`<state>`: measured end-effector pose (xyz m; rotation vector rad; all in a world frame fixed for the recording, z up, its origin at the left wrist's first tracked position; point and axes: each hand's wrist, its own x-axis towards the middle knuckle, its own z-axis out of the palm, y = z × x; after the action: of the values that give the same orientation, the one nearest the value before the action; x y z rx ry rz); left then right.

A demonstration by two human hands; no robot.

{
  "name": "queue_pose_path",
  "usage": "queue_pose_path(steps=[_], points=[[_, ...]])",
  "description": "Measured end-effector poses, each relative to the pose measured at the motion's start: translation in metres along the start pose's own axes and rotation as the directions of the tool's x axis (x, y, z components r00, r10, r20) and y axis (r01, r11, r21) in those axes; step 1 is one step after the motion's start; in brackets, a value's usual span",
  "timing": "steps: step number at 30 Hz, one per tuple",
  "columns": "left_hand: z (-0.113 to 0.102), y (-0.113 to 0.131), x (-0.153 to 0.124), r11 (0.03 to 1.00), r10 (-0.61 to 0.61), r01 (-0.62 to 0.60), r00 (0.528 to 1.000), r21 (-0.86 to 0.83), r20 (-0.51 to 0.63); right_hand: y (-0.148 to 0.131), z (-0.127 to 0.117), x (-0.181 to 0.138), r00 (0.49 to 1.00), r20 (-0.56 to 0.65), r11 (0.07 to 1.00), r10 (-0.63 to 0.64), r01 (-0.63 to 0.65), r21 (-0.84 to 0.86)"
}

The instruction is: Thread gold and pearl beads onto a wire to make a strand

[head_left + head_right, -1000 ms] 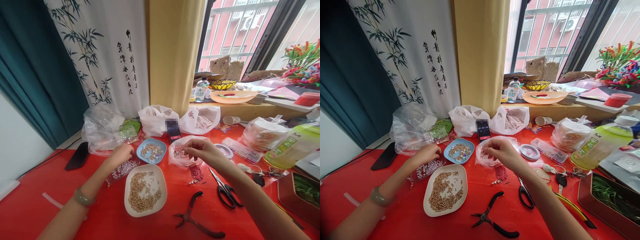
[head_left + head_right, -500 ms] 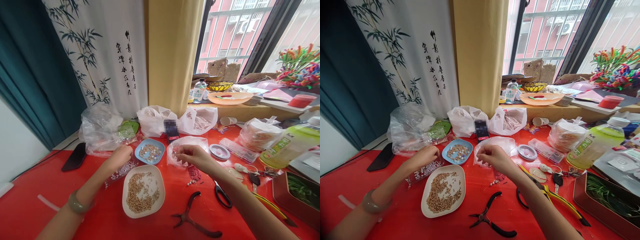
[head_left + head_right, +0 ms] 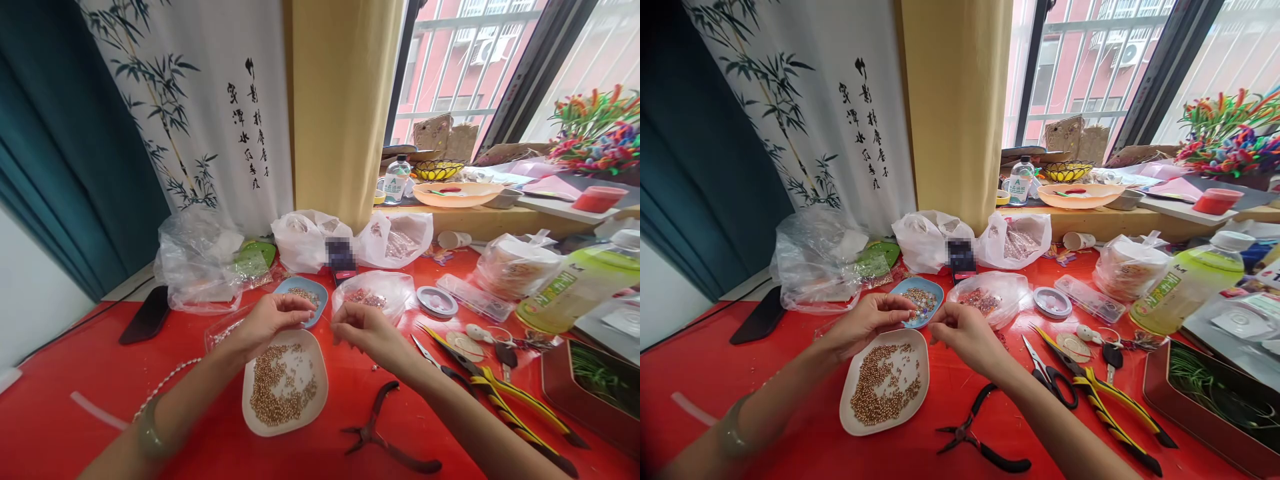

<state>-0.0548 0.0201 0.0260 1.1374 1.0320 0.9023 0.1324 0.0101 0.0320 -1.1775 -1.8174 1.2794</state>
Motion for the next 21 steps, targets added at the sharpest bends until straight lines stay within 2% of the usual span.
queue_pose_path(steps=[5, 21], points=[[0.001, -0.004, 0.001, 0.996, -0.023, 0.023, 1.0, -0.081, 0.002, -0.003, 0.002, -0.002, 1.0, -0.03, 1.0, -0.002, 0.002, -0.002], [0.004, -0.012, 0.004, 0.999, -0.029, 0.029, 1.0, -0.028, 0.011, 0.006, 0.005, 0.001, 1.0, -0.006, 1.0, -0.016, 0.016, -0.004]])
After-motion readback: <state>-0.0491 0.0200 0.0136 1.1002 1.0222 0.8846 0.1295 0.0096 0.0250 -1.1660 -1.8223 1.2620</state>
